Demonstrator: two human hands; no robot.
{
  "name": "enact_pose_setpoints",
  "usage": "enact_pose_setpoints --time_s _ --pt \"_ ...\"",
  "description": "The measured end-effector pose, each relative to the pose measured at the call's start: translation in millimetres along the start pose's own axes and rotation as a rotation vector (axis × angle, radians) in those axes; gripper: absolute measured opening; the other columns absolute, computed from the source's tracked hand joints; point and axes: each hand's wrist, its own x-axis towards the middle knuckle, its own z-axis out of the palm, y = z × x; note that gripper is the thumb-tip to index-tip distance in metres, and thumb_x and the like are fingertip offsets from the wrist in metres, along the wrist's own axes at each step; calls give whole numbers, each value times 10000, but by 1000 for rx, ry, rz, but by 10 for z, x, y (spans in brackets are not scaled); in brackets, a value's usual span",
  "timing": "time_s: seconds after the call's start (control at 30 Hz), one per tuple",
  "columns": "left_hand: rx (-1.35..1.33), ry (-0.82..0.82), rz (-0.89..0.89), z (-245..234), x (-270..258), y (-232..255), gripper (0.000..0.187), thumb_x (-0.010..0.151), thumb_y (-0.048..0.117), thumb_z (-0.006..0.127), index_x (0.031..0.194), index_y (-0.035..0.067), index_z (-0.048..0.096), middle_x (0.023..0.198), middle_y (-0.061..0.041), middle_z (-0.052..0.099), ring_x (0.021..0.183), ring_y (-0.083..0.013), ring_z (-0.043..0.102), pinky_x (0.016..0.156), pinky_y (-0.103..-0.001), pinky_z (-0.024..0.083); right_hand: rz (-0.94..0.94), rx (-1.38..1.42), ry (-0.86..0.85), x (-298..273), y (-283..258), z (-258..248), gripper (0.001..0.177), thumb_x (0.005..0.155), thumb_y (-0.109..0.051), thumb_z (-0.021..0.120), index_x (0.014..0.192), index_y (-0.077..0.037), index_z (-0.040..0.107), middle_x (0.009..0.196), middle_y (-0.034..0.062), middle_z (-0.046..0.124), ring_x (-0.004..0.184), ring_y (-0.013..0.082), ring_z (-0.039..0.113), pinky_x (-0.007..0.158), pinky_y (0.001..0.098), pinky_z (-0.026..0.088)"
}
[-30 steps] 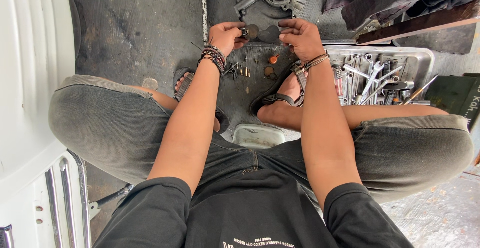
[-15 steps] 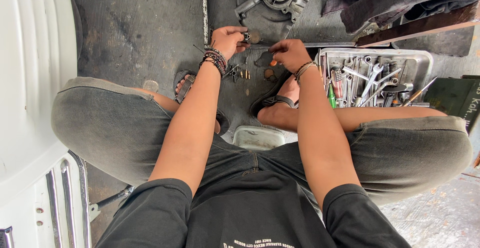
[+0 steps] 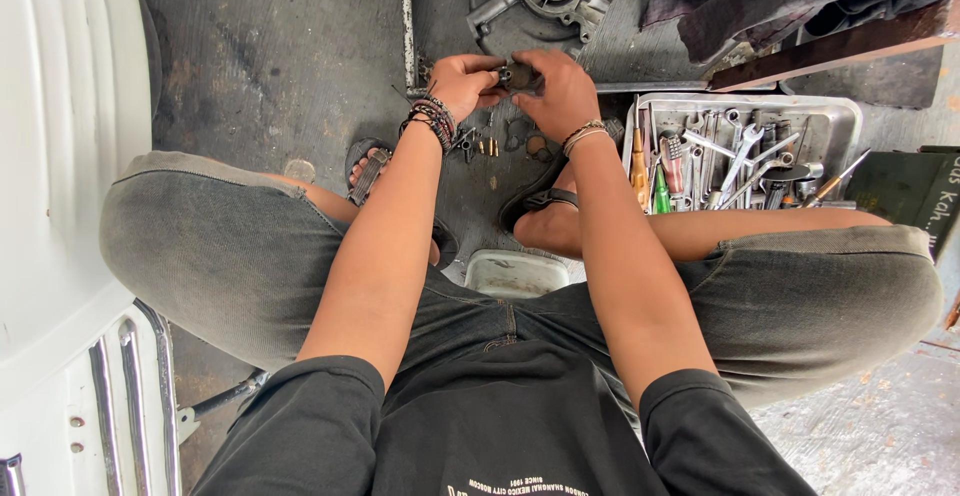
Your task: The person sits on the floor and uses a small screwdriver to manipulate and adjust small components within a disassembled engine casing. They repeatedly pick up, examine, and place small metal parts and fasteners into the engine assembly.
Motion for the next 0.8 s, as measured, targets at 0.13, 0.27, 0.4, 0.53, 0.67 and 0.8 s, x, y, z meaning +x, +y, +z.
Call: enact_pose_setpoints --time_s 0.13,0.27,0.4,0.53,0.67,0.8 --pt "66 -3 -11 17 -143 115 292 899 37 608 1169 18 717 946 -160 765 738 -190 767 703 -254 660 11 -107 -3 -14 -36 -3 493 780 -153 809 1250 -146 660 1125 98 670 995 334 648 774 485 516" --pt "143 -44 82 -3 -119 90 396 792 -61 629 1170 23 711 1049 -152 754 835 -219 769 763 -284 675 42 -14 -3 -7 -90 -68 449 780 -146 806 1209 -123 674 1119 70 713 990 283 652 802 438 515" --pt "219 -50 127 13 -140 90 378 813 -63 630 1173 29 697 1096 -149 738 947 -249 757 808 -304 686 114 57 -8 -19 -129 -94 411 776 -157 822 1163 -163 682 978 29 714 782 217 648 693 377 506" --pt "261 -55 128 13 -163 111 348 817 -19 653 1152 56 710 1033 -113 737 915 -206 733 786 -286 687 126 103 -26 -23 -135 -116 400 798 -150 819 1174 -143 682 1000 37 730 816 209 673 733 367 528" --pt "248 -55 132 2 -151 82 326 836 -38 647 1146 42 714 1018 -127 748 880 -222 753 751 -286 679 149 188 -42 -23 -140 -112 401 809 -120 811 1183 -128 668 1069 48 729 840 201 700 772 353 566" --pt "270 -55 131 -12 -151 74 330 843 -25 632 1155 50 710 1016 -132 745 852 -223 758 733 -288 678 189 195 -66 -20 -158 -110 405 815 -119 796 1194 -159 660 1020 77 718 761 206 688 735 376 552"
